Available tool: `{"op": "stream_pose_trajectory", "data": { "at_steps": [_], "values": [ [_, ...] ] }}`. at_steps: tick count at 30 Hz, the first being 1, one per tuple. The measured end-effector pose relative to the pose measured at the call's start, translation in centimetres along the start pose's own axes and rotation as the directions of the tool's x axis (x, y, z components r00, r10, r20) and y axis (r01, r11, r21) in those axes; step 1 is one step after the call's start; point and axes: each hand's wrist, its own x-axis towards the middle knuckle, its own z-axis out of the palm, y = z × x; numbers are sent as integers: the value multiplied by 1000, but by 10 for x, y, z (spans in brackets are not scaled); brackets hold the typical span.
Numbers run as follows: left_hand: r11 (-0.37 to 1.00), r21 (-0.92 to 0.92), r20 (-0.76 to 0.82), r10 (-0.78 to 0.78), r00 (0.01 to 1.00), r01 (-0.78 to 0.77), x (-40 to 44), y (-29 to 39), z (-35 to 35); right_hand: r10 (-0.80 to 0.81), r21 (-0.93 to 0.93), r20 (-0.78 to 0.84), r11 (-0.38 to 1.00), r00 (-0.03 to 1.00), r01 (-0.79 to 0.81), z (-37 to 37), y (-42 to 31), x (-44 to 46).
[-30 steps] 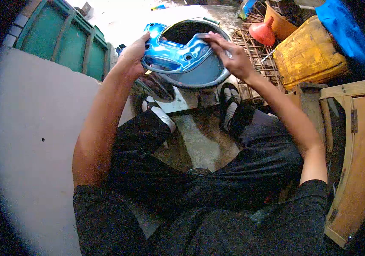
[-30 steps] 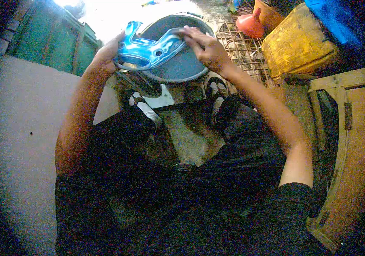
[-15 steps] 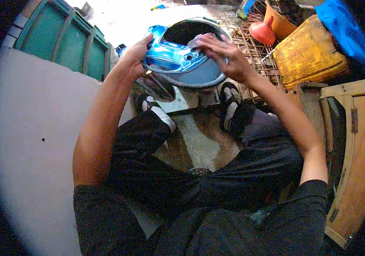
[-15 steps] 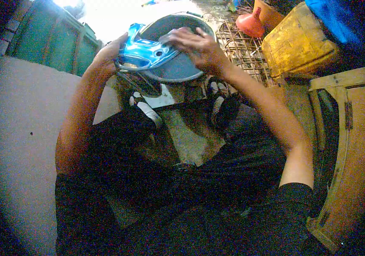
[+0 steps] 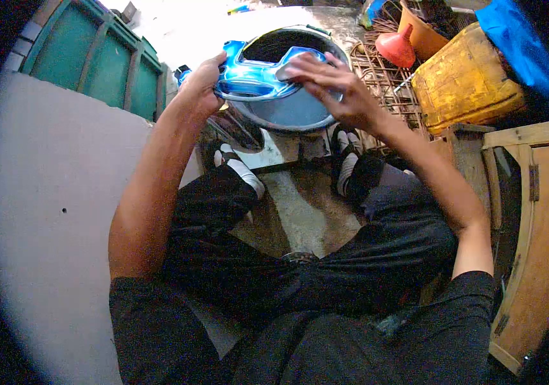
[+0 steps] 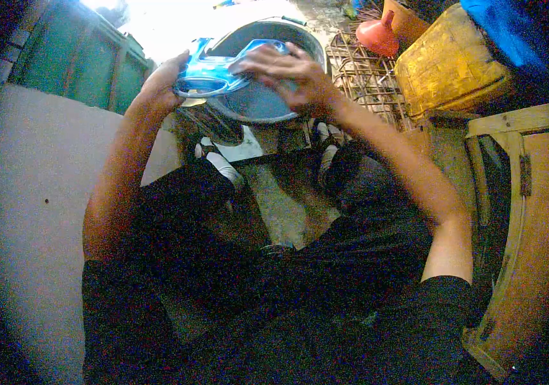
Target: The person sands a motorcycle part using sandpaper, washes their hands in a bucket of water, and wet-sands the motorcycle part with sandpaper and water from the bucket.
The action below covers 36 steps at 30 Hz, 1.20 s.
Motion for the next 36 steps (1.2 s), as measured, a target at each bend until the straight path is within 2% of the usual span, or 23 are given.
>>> {"op": "stream_pose_trajectory", "data": {
  "at_steps": [2,4,8,10,11,14,16,18,19,21,23,25,26,27,29,32,34,36],
  "values": [
    [1000,-10,40,-4,999,4,-1,1,1,-170,-10,72,985,983,171,-1,-18,3],
    [998,-60,33,-23,999,24,-6,0,6,-155,22,58,988,986,154,3,-11,1],
    [1000,-8,-53,22,998,-23,-11,-4,13,-43,20,2,999,999,43,5,18,-7],
    [999,30,-35,-13,999,14,-12,-2,12,-87,-27,8,996,996,87,-1,8,-1],
    [998,46,-26,-34,999,35,-12,-3,12,-160,-8,1,987,987,160,-1,2,2],
    [999,4,-13,-49,999,49,-8,-3,12,-233,-43,6,972,972,233,-3,-21,6],
    [999,-21,-6,-42,999,42,-1,-7,9,-202,-34,47,979,978,203,-6,-11,3],
    [999,-45,-1,-31,1000,31,0,-8,9,-181,-141,95,971,979,193,-7,3,0],
    [1000,3,-11,-27,1000,27,-2,-7,9,-244,-198,106,945,964,261,-5,5,2],
    [994,104,-37,-20,999,24,-18,-2,19,-289,-169,98,938,952,302,-5,-12,6],
    [998,58,1,-20,1000,20,-11,-1,13,-347,-109,86,928,934,355,-4,-31,9],
    [997,-69,87,-38,995,44,-6,1,7,-316,-125,93,937,944,326,-2,-22,5],
    [997,-68,86,-38,996,44,-3,-1,6,-291,-138,98,943,952,302,0,-14,4],
    [998,-69,40,8,999,-5,-3,-2,6,-243,-68,75,966,967,248,0,-2,1],
    [996,-66,-8,58,998,-58,-8,0,10,-213,-119,78,968,974,221,0,12,-4],
    [995,-92,-13,46,999,-47,-20,6,16,-220,-151,80,962,972,230,3,6,-2],
    [980,-198,131,-7,991,33,-17,9,12,-225,-160,75,959,971,235,3,2,-2],
    [975,-218,98,-17,995,38,-18,4,16,-216,-183,26,959,976,217,3,-1,-1]
  ]
}}
